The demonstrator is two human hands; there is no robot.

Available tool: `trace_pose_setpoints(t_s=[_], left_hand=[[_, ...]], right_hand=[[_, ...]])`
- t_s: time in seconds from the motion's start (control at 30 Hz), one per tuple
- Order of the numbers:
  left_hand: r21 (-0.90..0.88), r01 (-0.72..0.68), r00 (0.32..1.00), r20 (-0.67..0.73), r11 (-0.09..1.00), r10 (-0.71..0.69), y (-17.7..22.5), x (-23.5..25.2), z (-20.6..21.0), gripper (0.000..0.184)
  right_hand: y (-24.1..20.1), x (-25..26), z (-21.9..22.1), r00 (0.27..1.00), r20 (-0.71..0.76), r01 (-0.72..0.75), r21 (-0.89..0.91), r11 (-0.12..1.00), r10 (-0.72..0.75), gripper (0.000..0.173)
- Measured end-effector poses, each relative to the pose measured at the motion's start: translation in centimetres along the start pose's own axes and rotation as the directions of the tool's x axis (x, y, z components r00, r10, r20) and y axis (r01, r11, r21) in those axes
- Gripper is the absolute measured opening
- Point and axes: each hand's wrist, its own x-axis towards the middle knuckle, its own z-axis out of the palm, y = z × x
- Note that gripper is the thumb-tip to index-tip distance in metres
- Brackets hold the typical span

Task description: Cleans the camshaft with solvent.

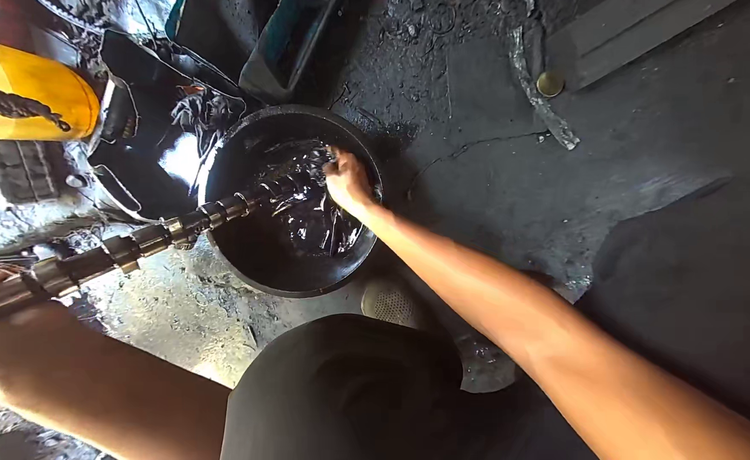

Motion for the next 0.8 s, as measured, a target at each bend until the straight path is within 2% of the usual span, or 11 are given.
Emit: trace_pose_setpoints(t_s=[0.07,0.13,0.23,0.33,0.4,0.47,0.53,0.6,0.7,0.77,0.8], left_hand=[[0.028,0.029,0.999,-0.016,0.999,-0.029,0.3,-0.5,0.5,0.016],[0.038,0.074,0.997,-0.004,0.996,-0.074,0.9,-0.8,1.2,0.018],[0.012,0.076,0.984,0.161,0.997,-0.077,0.9,-0.1,1.1,0.029],[-0.067,-0.018,0.921,0.388,0.998,0.042,0.3,0.9,0.5,0.030],[-0.122,-0.102,0.825,0.544,0.987,0.153,0.8,0.7,0.6,0.020],[-0.153,-0.100,0.764,0.621,0.983,0.175,1.3,0.3,0.9,0.015],[-0.156,-0.083,0.744,0.647,0.984,0.165,1.5,-0.1,0.7,0.016],[-0.192,-0.131,0.746,0.627,0.973,0.224,2.3,-1.4,1.3,0.018],[-0.179,-0.165,0.785,0.572,0.970,0.239,2.8,-2.8,1.7,0.023],[-0.138,-0.162,0.831,0.515,0.977,0.210,2.7,-3.1,1.8,0.029],[-0.122,-0.151,0.859,0.474,0.981,0.192,2.5,-2.8,1.7,0.033]], right_hand=[[0.7,-0.7,1.9,0.991,0.033,0.130,0.052,0.990,-0.132,0.039],[1.5,-0.6,3.8,0.972,0.084,0.218,0.012,0.976,-0.218,0.043],[1.8,1.6,4.2,0.955,0.114,0.284,-0.067,0.957,-0.275,0.041],[0.8,3.4,2.9,0.948,0.245,0.238,-0.110,0.965,-0.206,0.040],[0.4,4.2,2.5,0.923,0.364,0.187,-0.135,0.973,-0.127,0.041],[-0.3,4.8,2.1,0.892,0.445,0.163,-0.151,0.975,-0.081,0.043],[-0.4,5.1,2.1,0.882,0.468,0.146,-0.150,0.978,-0.060,0.044],[-0.4,5.2,2.4,0.908,0.418,0.088,-0.107,0.990,-0.036,0.045],[-0.4,3.7,3.7,0.991,0.129,-0.058,0.102,0.993,0.045,0.045],[-1.2,2.5,4.4,0.996,-0.040,-0.075,0.187,0.979,0.084,0.048],[-1.6,1.9,4.5,0.994,-0.075,-0.061,0.194,0.979,0.077,0.049]])
